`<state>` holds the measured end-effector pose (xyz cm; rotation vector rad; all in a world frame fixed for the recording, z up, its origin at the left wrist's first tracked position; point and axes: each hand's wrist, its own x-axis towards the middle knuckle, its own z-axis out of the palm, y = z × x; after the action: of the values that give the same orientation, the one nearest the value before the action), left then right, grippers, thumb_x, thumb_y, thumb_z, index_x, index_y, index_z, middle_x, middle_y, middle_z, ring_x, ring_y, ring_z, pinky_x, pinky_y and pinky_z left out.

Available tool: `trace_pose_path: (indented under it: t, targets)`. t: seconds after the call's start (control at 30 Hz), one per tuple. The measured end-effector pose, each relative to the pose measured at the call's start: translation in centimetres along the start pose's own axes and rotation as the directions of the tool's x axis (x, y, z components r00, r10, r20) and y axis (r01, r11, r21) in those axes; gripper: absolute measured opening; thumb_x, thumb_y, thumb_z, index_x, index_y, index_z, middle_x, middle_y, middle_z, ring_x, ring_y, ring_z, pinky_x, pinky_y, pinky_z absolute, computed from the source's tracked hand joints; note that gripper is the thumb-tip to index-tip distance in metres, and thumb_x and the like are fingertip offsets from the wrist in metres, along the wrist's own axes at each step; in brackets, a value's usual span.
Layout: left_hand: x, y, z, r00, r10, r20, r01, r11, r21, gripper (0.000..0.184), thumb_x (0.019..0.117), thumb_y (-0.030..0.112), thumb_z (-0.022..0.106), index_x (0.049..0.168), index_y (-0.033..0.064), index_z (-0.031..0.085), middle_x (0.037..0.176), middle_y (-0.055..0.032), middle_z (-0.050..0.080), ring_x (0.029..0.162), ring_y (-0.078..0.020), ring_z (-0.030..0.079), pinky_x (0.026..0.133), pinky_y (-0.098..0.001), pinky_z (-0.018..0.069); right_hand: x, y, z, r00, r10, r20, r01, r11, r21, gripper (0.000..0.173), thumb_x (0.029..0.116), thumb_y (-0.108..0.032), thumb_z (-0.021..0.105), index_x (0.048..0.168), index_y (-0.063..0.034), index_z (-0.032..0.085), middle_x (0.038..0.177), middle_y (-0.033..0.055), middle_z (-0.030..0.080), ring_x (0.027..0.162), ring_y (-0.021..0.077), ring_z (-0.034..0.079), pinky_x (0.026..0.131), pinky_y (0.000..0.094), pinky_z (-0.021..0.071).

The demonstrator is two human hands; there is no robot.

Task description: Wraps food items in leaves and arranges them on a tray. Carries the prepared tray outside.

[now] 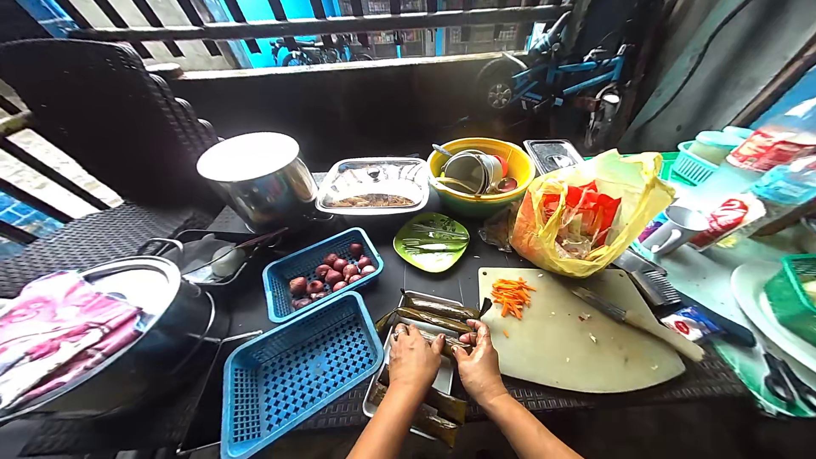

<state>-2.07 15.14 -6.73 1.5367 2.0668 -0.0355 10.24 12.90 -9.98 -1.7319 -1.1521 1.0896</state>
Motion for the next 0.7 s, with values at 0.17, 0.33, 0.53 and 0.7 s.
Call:
trace_pose_path:
  t: [0.17,0.33,0.53,0.7]
  targets:
    - [0.5,-0.8,0.1,1.0,-0.011,0.027,0.01,1.0,0.019,0.106,0.0852,0.071,0.067,0.154,-0.0044,0.039,0.162,-0.0282,0.032,0.15,-0.0414,0.032,0.12,-0.05,0.0326,0.4,-0.3,0.0,0.999,-0.052,0.002,0.051,0.975,-0.216,0.056,0.0852,0.001,0.074,0.138,0.0039,0.055,0.107,0.0162,0.071,0.099,0.0269,0.07,0.092,0.0424,0.0552]
    - [0.5,-1.1,1.2,0.998,-0.016,-0.056,0.016,1.0,-0.007,0.108,0.0834,0.07,0.07,0.154,-0.0056,0.038,0.162,-0.0277,0.031,0.151,-0.0401,0.032,0.121,-0.0492,0.0315,0.6,1.0,0.1,0.98,-0.196,-0.04,0.178,0.946,-0.271,0.047,0.0809,0.001,0.079,0.125,0.0069,0.063,0.104,0.0203,0.07,0.096,0.0315,0.069,0.09,0.0461,0.0561]
    - [0.4,-1.3,2.4,0.982,0.056,-0.182,-0.058,0.998,-0.007,0.092,0.0881,0.064,0.068,0.15,-0.001,0.049,0.157,-0.0302,0.038,0.149,-0.0437,0.035,0.121,-0.0504,0.0313,0.8,2.4,-0.5,0.931,-0.364,-0.018,0.322,0.845,-0.427,0.036,0.0854,-0.017,0.082,0.112,0.0036,0.071,0.111,0.0214,0.072,0.096,0.0337,0.074,0.085,0.0478,0.0598]
    - [0.5,-1.3,2.5,0.986,0.042,-0.164,-0.041,0.999,0.006,0.094,0.0887,0.067,0.065,0.151,-0.0003,0.047,0.158,-0.0285,0.038,0.15,-0.0413,0.034,0.122,-0.0488,0.0297,2.7,1.2,-2.6,0.854,-0.518,0.049,0.389,0.572,-0.722,0.014,0.0879,-0.011,0.071,0.097,-0.0133,0.08,0.101,0.0087,0.075,0.093,0.0284,0.074,0.072,0.0457,0.0608]
